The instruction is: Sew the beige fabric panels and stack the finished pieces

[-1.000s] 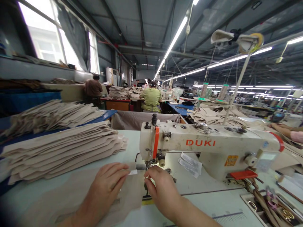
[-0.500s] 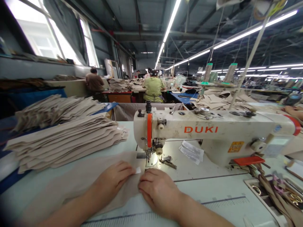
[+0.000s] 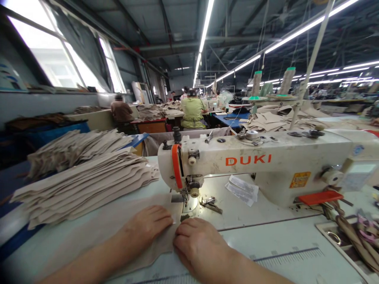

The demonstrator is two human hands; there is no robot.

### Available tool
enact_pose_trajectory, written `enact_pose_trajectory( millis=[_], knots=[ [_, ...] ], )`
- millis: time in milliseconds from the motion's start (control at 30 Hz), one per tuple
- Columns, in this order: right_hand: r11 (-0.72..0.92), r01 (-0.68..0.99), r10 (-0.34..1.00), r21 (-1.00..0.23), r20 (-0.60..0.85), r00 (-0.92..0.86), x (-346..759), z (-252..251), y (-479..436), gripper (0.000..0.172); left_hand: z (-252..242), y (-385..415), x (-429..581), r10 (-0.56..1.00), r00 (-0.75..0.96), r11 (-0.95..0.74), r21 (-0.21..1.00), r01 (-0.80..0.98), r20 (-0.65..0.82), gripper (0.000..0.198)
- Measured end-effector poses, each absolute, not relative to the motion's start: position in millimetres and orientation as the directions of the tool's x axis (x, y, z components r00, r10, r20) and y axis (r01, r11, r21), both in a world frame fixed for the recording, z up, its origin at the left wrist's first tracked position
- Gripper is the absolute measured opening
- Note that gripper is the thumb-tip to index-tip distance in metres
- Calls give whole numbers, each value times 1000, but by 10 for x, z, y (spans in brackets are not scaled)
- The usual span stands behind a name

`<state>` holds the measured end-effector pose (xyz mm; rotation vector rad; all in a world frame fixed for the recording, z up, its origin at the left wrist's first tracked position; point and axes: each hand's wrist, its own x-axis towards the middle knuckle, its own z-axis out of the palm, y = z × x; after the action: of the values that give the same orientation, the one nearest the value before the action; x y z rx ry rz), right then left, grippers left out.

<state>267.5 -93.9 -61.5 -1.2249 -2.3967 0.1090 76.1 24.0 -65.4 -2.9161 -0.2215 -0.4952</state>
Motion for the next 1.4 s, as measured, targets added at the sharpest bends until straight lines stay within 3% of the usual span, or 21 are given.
enact_pose_trajectory(
  millis=[167, 300, 600, 733, 933, 1400],
  knots=[
    [595, 761, 792, -258, 348, -502, 2643, -588, -934, 16, -677, 219, 745, 194, 838, -972, -13, 233, 509, 26],
    [630, 735, 769, -253, 339, -542, 2589, -569, -947, 14, -677, 208, 739, 266, 784, -957, 59, 283, 561, 30],
    [617, 748, 778, -243, 330, -534, 2564, -590, -931, 14, -491, 238, 779, 74, 781, -970, -138, 201, 620, 33],
    [616, 752, 778, -234, 329, -535, 2572, -603, -932, 14, -494, 280, 823, 45, 834, -974, -160, 158, 550, 26],
    [609, 761, 784, -222, 313, -536, 2575, -585, -927, 14, -628, 278, 837, 151, 912, -984, -35, 177, 380, 20],
    [616, 746, 776, -255, 362, -517, 2562, -696, -903, 16, -718, 281, 852, 129, 895, -982, -69, 174, 428, 20]
  ],
)
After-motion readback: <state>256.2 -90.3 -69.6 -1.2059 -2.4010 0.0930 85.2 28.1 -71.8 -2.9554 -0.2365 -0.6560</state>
